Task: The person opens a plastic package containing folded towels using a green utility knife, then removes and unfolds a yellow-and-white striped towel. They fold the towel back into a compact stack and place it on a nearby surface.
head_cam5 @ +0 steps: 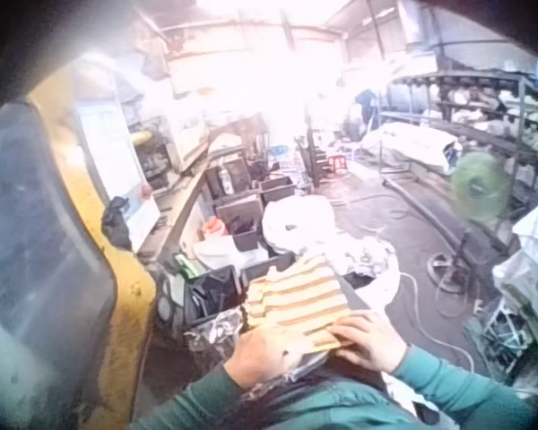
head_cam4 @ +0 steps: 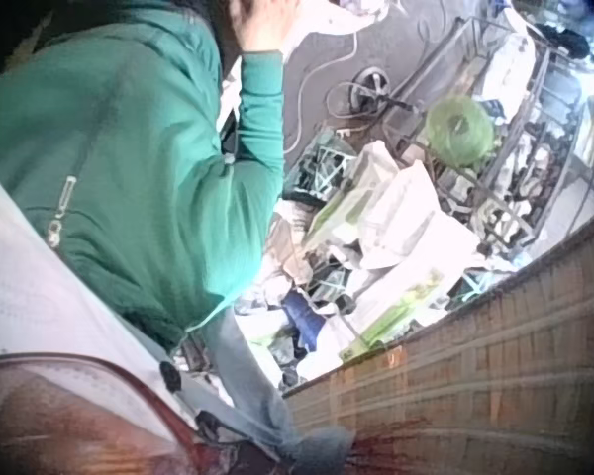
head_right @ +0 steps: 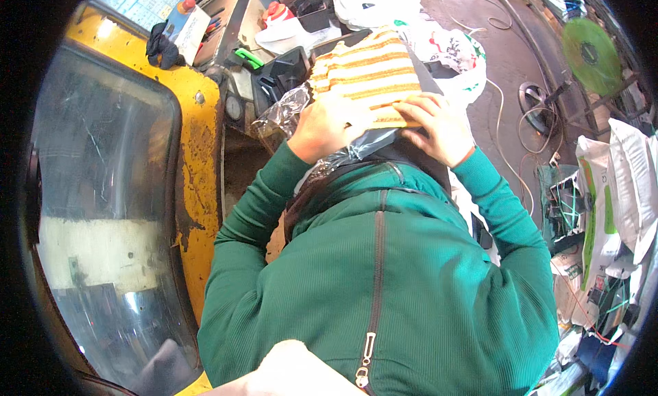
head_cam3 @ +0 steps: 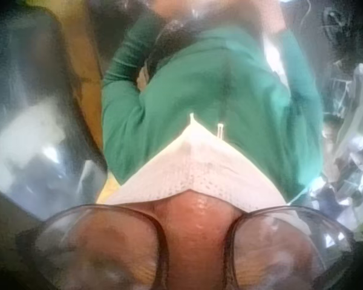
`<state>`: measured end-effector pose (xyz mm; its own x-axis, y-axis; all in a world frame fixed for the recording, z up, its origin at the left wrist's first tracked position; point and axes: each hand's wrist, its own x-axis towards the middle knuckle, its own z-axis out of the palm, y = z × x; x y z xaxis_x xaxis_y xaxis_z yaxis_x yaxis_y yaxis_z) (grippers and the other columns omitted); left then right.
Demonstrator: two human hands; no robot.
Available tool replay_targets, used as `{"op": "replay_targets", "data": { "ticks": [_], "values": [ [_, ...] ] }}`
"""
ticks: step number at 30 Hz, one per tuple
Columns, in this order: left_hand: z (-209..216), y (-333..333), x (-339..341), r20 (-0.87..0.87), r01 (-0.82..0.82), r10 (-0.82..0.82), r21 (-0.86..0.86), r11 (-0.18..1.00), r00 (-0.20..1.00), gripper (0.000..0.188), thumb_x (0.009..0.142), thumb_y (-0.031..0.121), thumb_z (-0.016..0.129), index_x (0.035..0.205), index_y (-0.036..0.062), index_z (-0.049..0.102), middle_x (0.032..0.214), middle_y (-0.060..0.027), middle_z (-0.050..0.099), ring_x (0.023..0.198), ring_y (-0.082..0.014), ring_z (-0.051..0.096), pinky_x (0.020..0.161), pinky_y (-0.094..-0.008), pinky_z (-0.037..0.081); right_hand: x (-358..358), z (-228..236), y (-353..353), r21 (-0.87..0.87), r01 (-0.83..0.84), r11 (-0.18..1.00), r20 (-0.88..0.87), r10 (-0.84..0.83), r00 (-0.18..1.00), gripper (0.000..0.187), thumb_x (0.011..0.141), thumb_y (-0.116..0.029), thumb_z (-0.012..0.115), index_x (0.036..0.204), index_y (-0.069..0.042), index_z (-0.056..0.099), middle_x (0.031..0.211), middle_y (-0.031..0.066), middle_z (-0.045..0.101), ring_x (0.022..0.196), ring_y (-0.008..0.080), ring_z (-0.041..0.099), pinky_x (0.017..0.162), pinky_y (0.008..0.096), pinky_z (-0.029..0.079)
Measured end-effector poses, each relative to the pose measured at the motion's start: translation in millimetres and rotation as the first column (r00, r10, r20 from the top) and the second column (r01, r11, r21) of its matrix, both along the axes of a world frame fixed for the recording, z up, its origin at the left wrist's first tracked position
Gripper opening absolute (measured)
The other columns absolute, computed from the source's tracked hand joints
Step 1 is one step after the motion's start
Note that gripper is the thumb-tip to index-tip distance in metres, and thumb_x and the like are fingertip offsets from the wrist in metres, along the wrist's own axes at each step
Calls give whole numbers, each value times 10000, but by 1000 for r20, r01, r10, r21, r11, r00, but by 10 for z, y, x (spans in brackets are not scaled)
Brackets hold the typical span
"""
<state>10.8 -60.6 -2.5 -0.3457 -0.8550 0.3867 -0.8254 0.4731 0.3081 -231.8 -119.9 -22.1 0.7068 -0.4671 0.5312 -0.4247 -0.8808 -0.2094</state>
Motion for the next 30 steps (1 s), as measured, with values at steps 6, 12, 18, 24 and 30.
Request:
{"op": "replay_targets", "data": {
  "ticks": [6, 12, 18, 24, 30],
  "values": [
    [-110, -136, 279, -137, 34, -4, 218, 975, 991, 247, 836, 228, 614, 973, 24, 644, 896, -171, 656, 790, -322, 630, 712, -385, 501, 6, -194, -261, 449, -31, 893, 43, 13, 999, 263, 838, -219, 640, 1065, -86, 625, 862, 101, 624, 842, 260, 589, 768, 370, 481],
    [-155, -176, 259, -169, 19, -2, 102, 995, 986, 290, 833, 326, 613, 919, 52, 649, 795, -150, 647, 720, -315, 634, 670, -414, 518, 92, -254, -505, 759, -211, 616, 183, 109, 977, 238, 922, -188, 572, 1068, -2, 597, 903, 19, 627, 848, 81, 537, 769, 264, 457],
    [126, 126, -100, 221, -46, 102, -244, 969, 970, 182, 750, 242, 667, 893, 129, 662, 827, -64, 599, 772, -253, 567, 640, -351, 506, 140, -359, -869, 826, -144, 544, 42, 196, 980, 277, 930, -292, 553, 1033, -44, 621, 769, -11, 602, 715, 75, 512, 676, 265, 448],
    [-88, 1, 84, 212, -35, 87, -235, 971, 973, 214, 748, 251, 640, 902, 102, 633, 840, -86, 604, 795, -287, 578, 654, -390, 513, 138, -230, -637, 564, -209, 799, 244, 81, 966, 286, 845, -251, 651, 1057, -63, 606, 928, 83, 612, 847, 203, 596, 786, 311, 478],
    [-88, -357, 313, -65, 135, -130, 74, 988, 989, 249, 737, 251, 644, 907, 69, 654, 831, -101, 639, 820, -253, 619, 703, -382, 514, 72, -17, -330, 65, -121, 991, 9, 120, 993, 395, 723, -207, 738, 1088, -123, 612, 1039, 73, 616, 993, 272, 574, 869, 384, 463]
  ]
}}
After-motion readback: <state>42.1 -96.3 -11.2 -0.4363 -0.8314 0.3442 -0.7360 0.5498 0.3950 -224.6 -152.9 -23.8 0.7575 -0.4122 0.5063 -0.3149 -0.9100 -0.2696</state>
